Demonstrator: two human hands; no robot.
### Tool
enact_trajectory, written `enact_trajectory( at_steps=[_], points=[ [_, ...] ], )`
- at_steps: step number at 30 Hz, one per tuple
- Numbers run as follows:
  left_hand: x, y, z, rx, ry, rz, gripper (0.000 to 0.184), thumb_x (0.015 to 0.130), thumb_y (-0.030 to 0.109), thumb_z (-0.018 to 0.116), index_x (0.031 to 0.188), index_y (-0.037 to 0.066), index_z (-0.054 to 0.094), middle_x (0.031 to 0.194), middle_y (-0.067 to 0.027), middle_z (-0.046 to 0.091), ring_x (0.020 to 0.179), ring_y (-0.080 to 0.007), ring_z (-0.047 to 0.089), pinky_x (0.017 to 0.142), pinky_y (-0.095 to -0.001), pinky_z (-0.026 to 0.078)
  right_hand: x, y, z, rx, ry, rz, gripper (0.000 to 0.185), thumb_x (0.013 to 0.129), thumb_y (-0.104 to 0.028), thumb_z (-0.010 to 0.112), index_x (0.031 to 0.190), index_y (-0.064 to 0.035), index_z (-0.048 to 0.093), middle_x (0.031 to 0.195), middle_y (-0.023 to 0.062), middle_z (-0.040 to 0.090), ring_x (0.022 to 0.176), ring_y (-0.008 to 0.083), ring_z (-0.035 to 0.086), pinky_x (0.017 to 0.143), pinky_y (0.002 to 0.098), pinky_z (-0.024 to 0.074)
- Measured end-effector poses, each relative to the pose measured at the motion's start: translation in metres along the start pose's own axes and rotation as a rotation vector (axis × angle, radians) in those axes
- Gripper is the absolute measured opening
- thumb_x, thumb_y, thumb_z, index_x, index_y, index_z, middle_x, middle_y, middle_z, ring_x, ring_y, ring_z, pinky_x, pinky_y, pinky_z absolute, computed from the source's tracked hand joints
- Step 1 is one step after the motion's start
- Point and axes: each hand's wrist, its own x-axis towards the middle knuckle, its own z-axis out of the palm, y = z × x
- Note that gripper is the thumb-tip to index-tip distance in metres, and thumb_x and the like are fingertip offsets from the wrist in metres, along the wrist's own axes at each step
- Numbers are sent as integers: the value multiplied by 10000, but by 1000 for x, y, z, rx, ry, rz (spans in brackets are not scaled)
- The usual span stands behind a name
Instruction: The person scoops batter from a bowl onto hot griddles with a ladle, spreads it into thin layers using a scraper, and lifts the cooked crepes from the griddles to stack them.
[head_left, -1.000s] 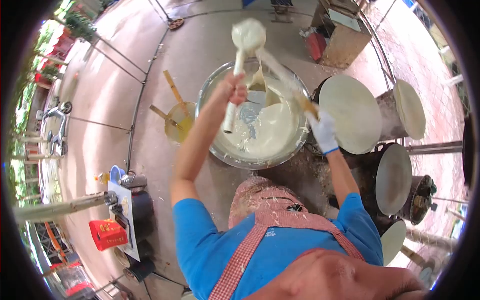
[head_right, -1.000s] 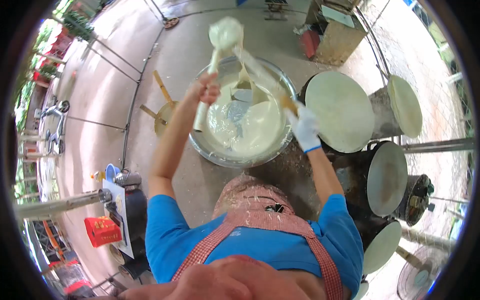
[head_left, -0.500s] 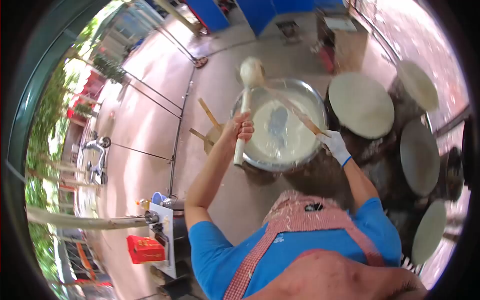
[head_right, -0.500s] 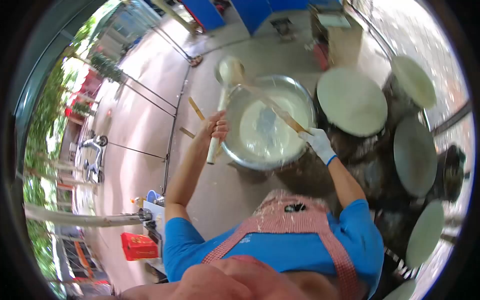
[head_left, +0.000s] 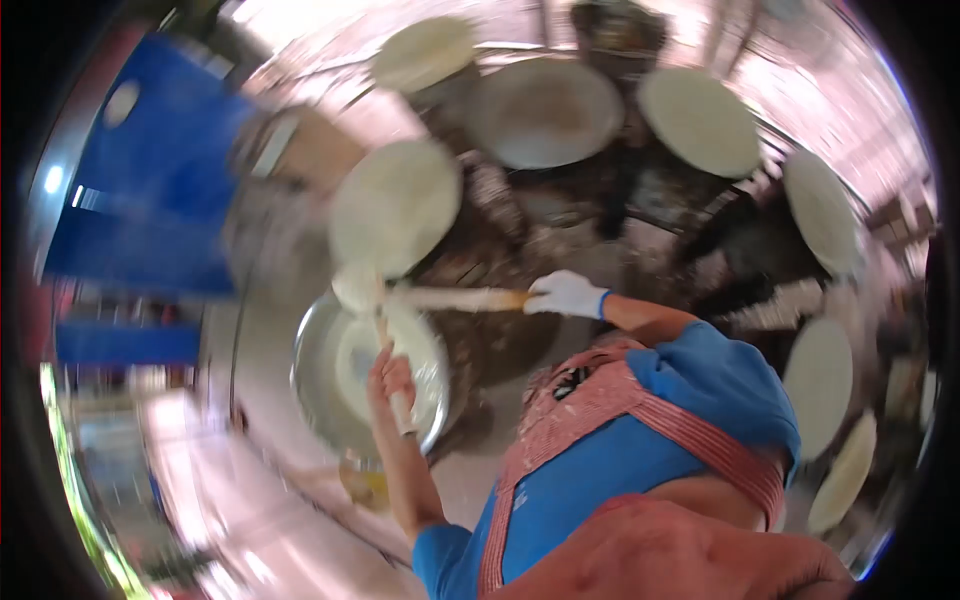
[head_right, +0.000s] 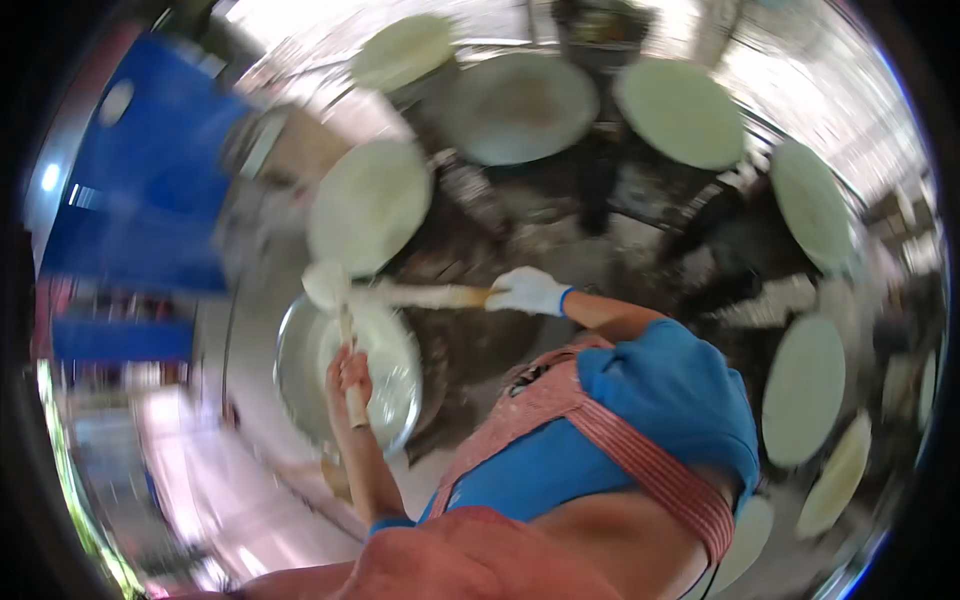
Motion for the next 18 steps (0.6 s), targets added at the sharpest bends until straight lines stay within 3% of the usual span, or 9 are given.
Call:
enact_trajectory(
  at_steps=[2,4,6,8,9,10,13,15,18],
  points=[
    [47,-27,1,-12,109,129,355,906,158,368,1121,-123,346,593,-26,373,375,-106,333,333,-208,345,-39,48,-20,-155,136,-64,446,741,-485,533,866,-70,636,771,178,593,732,322,577,656,394,442],
    [108,-37,-7,-229,57,-219,350,902,119,363,1158,-111,301,655,-61,418,395,-112,382,361,-223,396,-72,99,-43,-146,115,50,461,748,-517,504,859,-91,639,814,186,595,795,346,566,690,408,436],
    [161,-53,-10,345,248,166,320,889,99,393,1138,-99,359,794,-125,505,566,-154,506,491,-228,471,-109,126,-71,-85,219,186,344,764,-431,544,929,-141,628,813,128,612,763,295,595,652,371,460],
    [215,-78,-1,9,-96,-322,293,888,112,402,1089,-101,425,780,-133,544,526,-160,512,475,-217,480,-146,140,-110,-228,397,206,305,760,-395,561,920,-145,631,787,108,617,736,272,601,643,349,470],
    [222,-119,51,240,111,-68,267,897,124,385,1068,-76,431,676,-64,480,432,-102,423,388,-200,420,-156,150,-127,-282,502,205,305,758,-397,562,907,-141,635,789,105,618,739,276,599,644,351,471],
    [254,-116,52,3,-93,-424,234,897,119,386,1044,-55,439,615,-20,408,425,-68,379,361,-184,374,-161,158,-147,-313,575,303,312,756,-406,563,886,-132,634,797,112,618,748,279,599,637,362,468],
    [311,-142,108,378,-171,-295,130,889,133,430,908,11,472,557,15,322,401,-60,325,309,-190,281,-150,178,-202,-295,810,548,350,780,-394,543,876,-69,630,772,172,612,737,325,596,642,398,454],
    [359,-142,138,512,-1,-239,183,838,77,515,919,134,361,550,12,312,387,-64,312,300,-185,243,-129,170,-235,-181,937,368,366,783,-354,565,983,-51,603,846,194,611,810,325,596,688,376,460],
    [431,-151,166,1142,-56,92,308,788,63,549,911,195,300,534,-7,333,350,-81,299,290,-239,235,-80,144,-266,-299,1019,8,388,778,-303,582,1103,-93,552,912,173,610,845,331,588,710,373,463]
  ],
)
